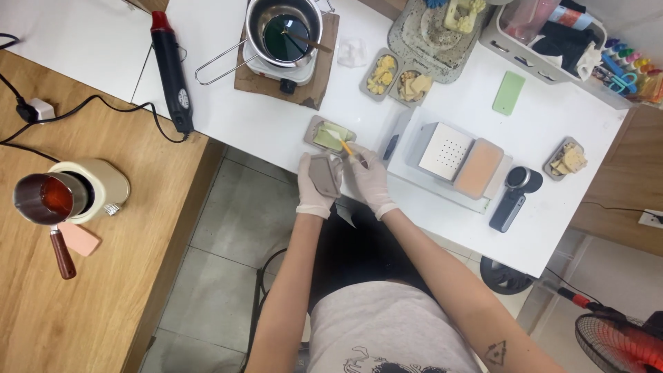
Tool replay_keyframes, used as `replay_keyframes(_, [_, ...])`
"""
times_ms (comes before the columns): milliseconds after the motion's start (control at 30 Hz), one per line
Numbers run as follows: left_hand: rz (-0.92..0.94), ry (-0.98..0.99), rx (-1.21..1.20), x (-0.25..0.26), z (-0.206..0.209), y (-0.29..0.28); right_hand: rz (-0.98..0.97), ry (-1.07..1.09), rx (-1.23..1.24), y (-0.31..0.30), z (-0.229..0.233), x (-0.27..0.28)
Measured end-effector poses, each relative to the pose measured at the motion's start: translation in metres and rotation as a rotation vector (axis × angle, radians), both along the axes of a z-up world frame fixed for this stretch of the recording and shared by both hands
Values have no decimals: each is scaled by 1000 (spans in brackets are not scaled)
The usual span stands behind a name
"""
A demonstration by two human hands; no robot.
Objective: Scraping and cleaning excess wax from candle molds using a small wooden tool.
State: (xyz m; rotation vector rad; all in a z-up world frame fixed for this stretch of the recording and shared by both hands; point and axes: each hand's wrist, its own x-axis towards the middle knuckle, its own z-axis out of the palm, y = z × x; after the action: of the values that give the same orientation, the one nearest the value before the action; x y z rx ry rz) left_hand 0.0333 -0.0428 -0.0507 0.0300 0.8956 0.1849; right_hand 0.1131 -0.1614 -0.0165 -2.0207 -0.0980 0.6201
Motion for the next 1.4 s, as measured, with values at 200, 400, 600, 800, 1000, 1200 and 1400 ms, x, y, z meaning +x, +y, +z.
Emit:
replay_keyframes(200, [-108,-40,-30,8,-10,1,19,-137,-92,-4,-12,-7])
replay_keyframes(400, [-125,77,-10,2,1,16,-93,-93,-63,4,-21,-7])
replay_keyframes(600, [-153,102,10,4,8,21,-178,-21,-50,10,-23,-7])
replay_keyframes(800, [-161,91,4,3,0,21,-200,-31,-50,9,-25,-10])
replay_keyframes(1000, [-153,72,-2,4,-1,22,-199,-13,-80,7,-26,-13])
replay_keyframes(1200, [-147,78,-6,5,2,23,-207,-4,-76,8,-22,-14])
replay_keyframes(1400, [-143,92,-13,6,3,22,-217,8,-112,8,-16,-18])
